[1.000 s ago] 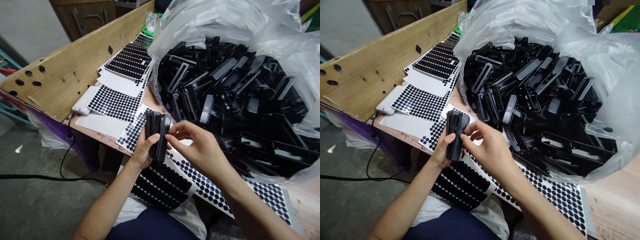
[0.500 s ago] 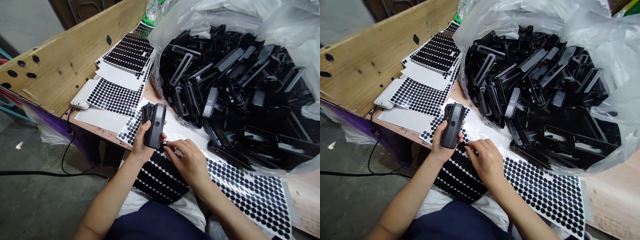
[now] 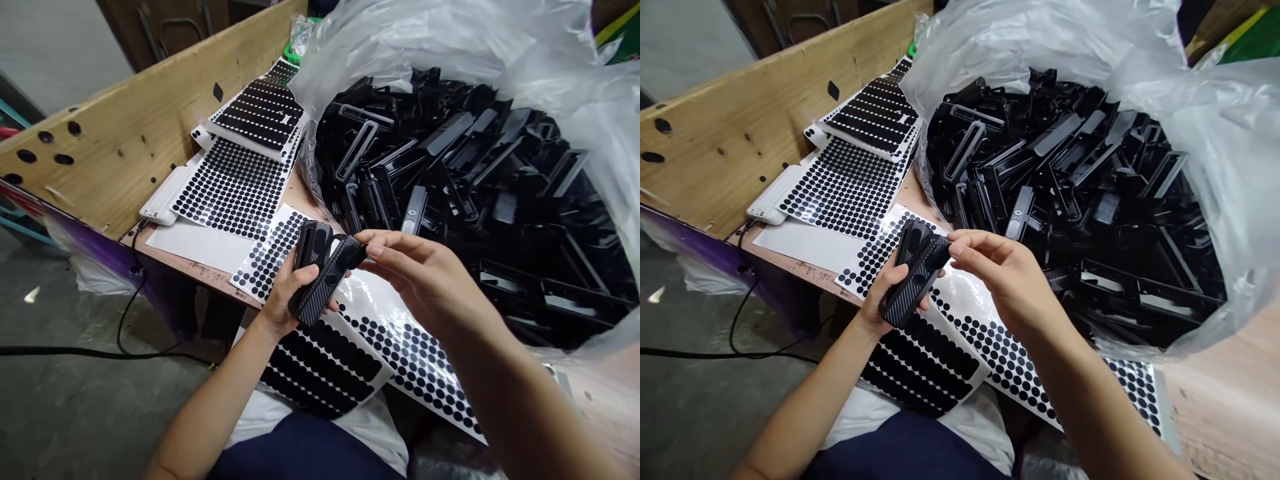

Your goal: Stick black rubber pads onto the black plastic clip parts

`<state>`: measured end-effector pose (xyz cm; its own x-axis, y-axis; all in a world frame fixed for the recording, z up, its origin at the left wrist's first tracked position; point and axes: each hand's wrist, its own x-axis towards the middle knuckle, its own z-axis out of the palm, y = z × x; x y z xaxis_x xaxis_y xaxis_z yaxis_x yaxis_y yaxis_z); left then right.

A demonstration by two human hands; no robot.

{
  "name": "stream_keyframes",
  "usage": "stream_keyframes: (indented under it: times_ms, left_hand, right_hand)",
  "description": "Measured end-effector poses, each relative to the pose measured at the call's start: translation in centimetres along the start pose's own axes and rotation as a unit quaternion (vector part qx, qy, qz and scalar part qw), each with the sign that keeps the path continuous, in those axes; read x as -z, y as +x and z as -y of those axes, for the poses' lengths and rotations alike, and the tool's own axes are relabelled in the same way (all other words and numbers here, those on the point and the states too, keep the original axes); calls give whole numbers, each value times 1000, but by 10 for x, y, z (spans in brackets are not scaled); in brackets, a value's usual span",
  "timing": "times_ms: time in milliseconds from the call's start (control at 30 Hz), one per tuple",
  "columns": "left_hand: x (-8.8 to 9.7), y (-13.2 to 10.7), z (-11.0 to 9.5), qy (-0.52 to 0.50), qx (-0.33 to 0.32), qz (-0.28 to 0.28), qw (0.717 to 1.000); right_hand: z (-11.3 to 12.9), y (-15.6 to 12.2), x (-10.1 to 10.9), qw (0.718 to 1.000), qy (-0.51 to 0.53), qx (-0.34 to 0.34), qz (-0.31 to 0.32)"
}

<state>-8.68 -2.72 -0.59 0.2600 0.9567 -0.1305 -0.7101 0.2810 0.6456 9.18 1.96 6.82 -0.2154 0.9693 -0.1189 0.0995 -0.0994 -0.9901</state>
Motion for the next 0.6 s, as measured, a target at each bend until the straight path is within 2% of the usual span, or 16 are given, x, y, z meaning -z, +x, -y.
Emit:
stream_keyframes:
  times_ms: [167, 600]
  left_hand:
    - [0, 1, 0, -8, -4, 5, 1000]
    - [-1, 1, 1, 5, -7, 0, 1000]
  right_hand:
    - [-4, -1, -10, 999, 31, 15, 14]
    - [-6, -3, -13, 998, 53, 12, -10]
